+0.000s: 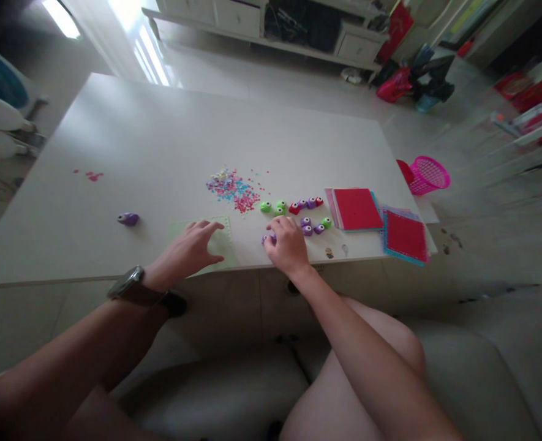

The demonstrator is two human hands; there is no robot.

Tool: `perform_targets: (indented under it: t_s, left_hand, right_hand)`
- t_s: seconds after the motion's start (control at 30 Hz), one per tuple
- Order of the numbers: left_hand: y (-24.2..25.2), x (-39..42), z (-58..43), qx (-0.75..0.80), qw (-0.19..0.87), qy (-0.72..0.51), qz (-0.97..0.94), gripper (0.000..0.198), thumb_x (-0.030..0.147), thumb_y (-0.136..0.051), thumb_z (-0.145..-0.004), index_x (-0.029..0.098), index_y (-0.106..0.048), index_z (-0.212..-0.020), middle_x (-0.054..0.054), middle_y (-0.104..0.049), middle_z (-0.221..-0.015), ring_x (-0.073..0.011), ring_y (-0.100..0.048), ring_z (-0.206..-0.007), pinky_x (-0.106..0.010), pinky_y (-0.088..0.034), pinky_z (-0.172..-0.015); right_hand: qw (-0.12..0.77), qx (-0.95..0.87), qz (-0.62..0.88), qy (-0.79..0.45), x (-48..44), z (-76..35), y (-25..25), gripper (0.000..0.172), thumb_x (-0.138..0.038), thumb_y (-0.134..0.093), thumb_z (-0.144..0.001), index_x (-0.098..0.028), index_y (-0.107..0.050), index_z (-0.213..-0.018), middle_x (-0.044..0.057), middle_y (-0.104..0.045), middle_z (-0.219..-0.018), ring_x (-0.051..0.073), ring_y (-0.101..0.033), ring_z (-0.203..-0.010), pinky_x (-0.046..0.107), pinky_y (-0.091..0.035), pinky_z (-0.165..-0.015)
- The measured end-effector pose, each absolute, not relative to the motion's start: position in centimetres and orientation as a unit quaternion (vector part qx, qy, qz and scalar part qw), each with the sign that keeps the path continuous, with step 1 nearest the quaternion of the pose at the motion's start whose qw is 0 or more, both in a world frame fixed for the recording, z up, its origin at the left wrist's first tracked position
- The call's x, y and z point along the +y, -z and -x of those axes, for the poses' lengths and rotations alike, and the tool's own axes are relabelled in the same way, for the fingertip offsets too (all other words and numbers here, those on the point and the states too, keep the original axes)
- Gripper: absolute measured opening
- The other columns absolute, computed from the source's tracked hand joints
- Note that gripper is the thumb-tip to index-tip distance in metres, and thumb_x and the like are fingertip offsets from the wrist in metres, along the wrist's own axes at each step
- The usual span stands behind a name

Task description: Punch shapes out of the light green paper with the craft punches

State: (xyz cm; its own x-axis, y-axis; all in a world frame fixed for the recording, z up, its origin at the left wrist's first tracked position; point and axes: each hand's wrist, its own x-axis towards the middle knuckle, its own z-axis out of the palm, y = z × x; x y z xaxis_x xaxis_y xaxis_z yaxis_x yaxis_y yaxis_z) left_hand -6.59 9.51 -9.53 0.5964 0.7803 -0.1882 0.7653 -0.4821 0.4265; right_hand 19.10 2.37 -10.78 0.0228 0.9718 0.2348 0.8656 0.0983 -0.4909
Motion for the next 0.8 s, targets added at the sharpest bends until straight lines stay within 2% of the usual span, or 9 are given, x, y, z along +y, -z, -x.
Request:
perform_targets:
  t_s: [0.17, 0.3, 0.5, 0.63, 0.7, 0.8]
  left_hand:
    - [9.2, 9.4, 6.6, 0.447, 0.240, -0.005, -0.862, 0.067, 0.030, -0.083, -0.084, 0.017, -0.059, -0.145, -0.017, -0.066, -0.137, -0.0365, -0.056, -0.130, -0.047, -0.051, -0.111]
    - [9.6, 9.2, 6.8, 0.441, 0.233, -0.008, -0.867, 0.068, 0.029, -0.083, -0.083, 0.018, -0.059, -0.145, -0.017, -0.067, -0.135, -0.0366, -0.057, -0.130, -0.047, -0.051, -0.110]
    - [10.6, 9.5, 7.2, 0.445, 0.235, -0.002, -0.864, 0.069, 0.031, -0.082, -0.085, 0.015, -0.057, -0.147, -0.018, -0.070, -0.131, -0.0386, -0.060, -0.128, -0.047, -0.053, -0.106]
    - [10.5, 9.5, 7.1, 0.446, 0.234, 0.004, -0.864, 0.065, 0.031, -0.080, -0.087, 0.015, -0.057, -0.146, -0.018, -0.071, -0.129, -0.0378, -0.061, -0.126, -0.047, -0.053, -0.105]
    - [10.2, 9.4, 7.0, 0.446, 0.231, 0.009, -0.865, 0.064, 0.030, -0.080, -0.086, 0.016, -0.059, -0.145, -0.018, -0.072, -0.129, -0.0370, -0.061, -0.126, -0.046, -0.053, -0.105]
    - [9.9, 9.2, 6.9, 0.441, 0.235, 0.010, -0.866, 0.062, 0.028, -0.080, -0.085, 0.018, -0.059, -0.143, -0.016, -0.071, -0.130, -0.0357, -0.061, -0.126, -0.045, -0.053, -0.104]
  right_hand:
    - [0.303, -0.652, 0.685, -0.115, 2.3, -21.0, 11.6, 0.012, -0.014, -0.062, -0.087, -0.020, -0.065, -0.097, 0.013, -0.068, -0.113, 0.031, -0.063, -0.110, 0.045, -0.049, -0.104]
    - [0.266, -0.670, 0.675, -0.157, 1.4, -20.7, 12.1, 0.011, -0.012, -0.061, -0.087, -0.021, -0.062, -0.094, 0.011, -0.068, -0.107, 0.029, -0.064, -0.106, 0.043, -0.050, -0.101]
    - [0.233, -0.700, 0.657, -0.153, 1.3, -20.4, 11.8, 0.008, -0.017, -0.059, -0.094, -0.020, -0.064, -0.101, 0.012, -0.070, -0.114, 0.029, -0.063, -0.111, 0.043, -0.049, -0.105]
    - [0.227, -0.632, 0.739, -0.061, 2.6, -24.4, 10.5, 0.012, -0.025, -0.056, -0.097, -0.019, -0.066, -0.100, 0.015, -0.070, -0.113, 0.033, -0.063, -0.111, 0.047, -0.048, -0.106]
    - [0.208, -0.564, 0.798, -0.027, 3.2, -27.0, 10.2, 0.019, -0.024, -0.055, -0.095, -0.018, -0.069, -0.106, 0.018, -0.070, -0.121, 0.034, -0.062, -0.117, 0.048, -0.046, -0.110]
    - [0.157, -0.483, 0.858, -0.074, 3.6, -29.8, 10.3, 0.027, -0.025, -0.056, -0.093, -0.015, -0.072, -0.112, 0.019, -0.069, -0.124, 0.033, -0.064, -0.116, 0.045, -0.048, -0.108]
